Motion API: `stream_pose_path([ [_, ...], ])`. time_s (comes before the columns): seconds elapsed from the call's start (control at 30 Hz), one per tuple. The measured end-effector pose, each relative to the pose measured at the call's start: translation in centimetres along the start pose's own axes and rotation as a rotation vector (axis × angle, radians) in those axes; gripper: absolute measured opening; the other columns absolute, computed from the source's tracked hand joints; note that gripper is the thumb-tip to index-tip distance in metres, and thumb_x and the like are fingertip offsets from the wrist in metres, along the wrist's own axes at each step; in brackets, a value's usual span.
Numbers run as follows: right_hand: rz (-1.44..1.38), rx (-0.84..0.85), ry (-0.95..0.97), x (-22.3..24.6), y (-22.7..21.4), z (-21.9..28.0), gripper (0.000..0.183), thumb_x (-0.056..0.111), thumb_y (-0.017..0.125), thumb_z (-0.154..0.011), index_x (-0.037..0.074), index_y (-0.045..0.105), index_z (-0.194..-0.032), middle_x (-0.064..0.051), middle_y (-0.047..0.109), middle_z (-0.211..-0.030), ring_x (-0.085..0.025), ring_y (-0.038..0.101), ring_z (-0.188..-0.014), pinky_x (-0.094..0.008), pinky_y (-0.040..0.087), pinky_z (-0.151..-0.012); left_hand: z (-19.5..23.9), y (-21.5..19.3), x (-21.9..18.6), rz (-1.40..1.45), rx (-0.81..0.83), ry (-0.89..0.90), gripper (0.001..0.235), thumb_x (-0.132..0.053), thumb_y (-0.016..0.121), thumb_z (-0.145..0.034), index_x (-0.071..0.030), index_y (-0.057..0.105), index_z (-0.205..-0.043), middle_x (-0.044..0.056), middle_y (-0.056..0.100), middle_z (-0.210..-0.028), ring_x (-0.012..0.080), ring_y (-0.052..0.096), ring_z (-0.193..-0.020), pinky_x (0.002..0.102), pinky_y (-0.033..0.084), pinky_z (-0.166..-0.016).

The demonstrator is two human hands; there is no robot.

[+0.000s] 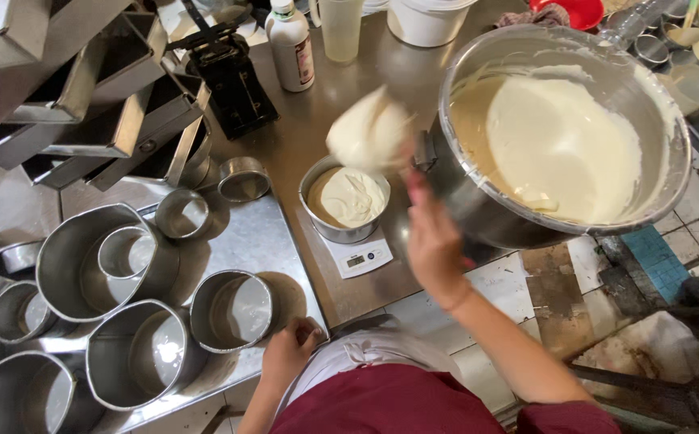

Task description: The person scoops batter from a large metal bowl into circular cake molds using a pink spatula while weighing them on a small digital scale.

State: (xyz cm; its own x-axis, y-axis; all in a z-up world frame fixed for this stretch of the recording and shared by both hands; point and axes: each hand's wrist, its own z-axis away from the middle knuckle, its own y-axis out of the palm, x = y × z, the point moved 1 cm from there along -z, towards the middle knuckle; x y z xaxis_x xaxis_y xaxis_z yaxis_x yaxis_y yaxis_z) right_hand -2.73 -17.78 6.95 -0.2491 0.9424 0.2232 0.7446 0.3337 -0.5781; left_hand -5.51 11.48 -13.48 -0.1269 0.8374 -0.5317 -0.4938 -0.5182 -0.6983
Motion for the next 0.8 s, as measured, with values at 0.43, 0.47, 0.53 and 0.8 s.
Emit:
stream_pose_path([
  [0.43, 0.088, 0.299, -0.023, -3.4, 4.1, 2.9, 0.073, -0.014, 0.051, -0.099, 0.025, 0.038, -0.16, -0.002, 0.045, -0.07, -0.024, 0.038, -0.049, -0.038, 0.044, -0.05, 1.7, -2.0, -0.7, 0.024, 0.021, -0.017, 0.017, -0.044, 0.072, -0.085, -0.028, 0.073, -0.093, -0.005, 0.073, -0.074, 0.0187, 0.071, -0.078, 0.037, 0.05, -0.068],
  [0.47, 0.021, 0.291, -0.003, -4.2, 4.8, 3.7, 0.061, -0.01, 0.052, -0.1, 0.015, 0.044, -0.154, -0.009, 0.055, -0.079, -0.028, 0.05, -0.056, -0.04, 0.046, -0.053, 1.8, -2.2, -0.7, 0.01, 0.039, 0.003, 0.015, -0.043, 0.072, -0.085, -0.03, 0.074, -0.092, -0.005, 0.071, -0.073, 0.0185, 0.069, -0.077, 0.037, 0.049, -0.068],
  [0.53, -0.047, 0.281, 0.008, -5.5, 5.9, 4.5, 0.05, -0.007, 0.053, -0.1, 0.004, 0.049, -0.149, -0.017, 0.064, -0.089, -0.032, 0.061, -0.063, -0.042, 0.048, -0.056, 1.8, -2.8, -0.9, 0.004, 0.052, 0.024, 0.012, -0.042, 0.071, -0.084, -0.032, 0.074, -0.091, -0.006, 0.069, -0.073, 0.0183, 0.068, -0.076, 0.037, 0.048, -0.069],
  [0.8, -1.135, 0.694, 1.248, -4.3, 4.6, 2.0, 0.05, 0.004, 0.045, -0.098, 0.003, 0.057, -0.146, 0.007, 0.036, -0.056, -0.004, 0.025, -0.044, -0.02, 0.016, -0.037, 1.5, -3.1, -0.4, 0.038, 0.118, 0.06, 0.016, -0.039, 0.073, -0.084, -0.029, 0.076, -0.096, -0.005, 0.077, -0.082, 0.0161, 0.072, -0.081, 0.035, 0.049, -0.07],
])
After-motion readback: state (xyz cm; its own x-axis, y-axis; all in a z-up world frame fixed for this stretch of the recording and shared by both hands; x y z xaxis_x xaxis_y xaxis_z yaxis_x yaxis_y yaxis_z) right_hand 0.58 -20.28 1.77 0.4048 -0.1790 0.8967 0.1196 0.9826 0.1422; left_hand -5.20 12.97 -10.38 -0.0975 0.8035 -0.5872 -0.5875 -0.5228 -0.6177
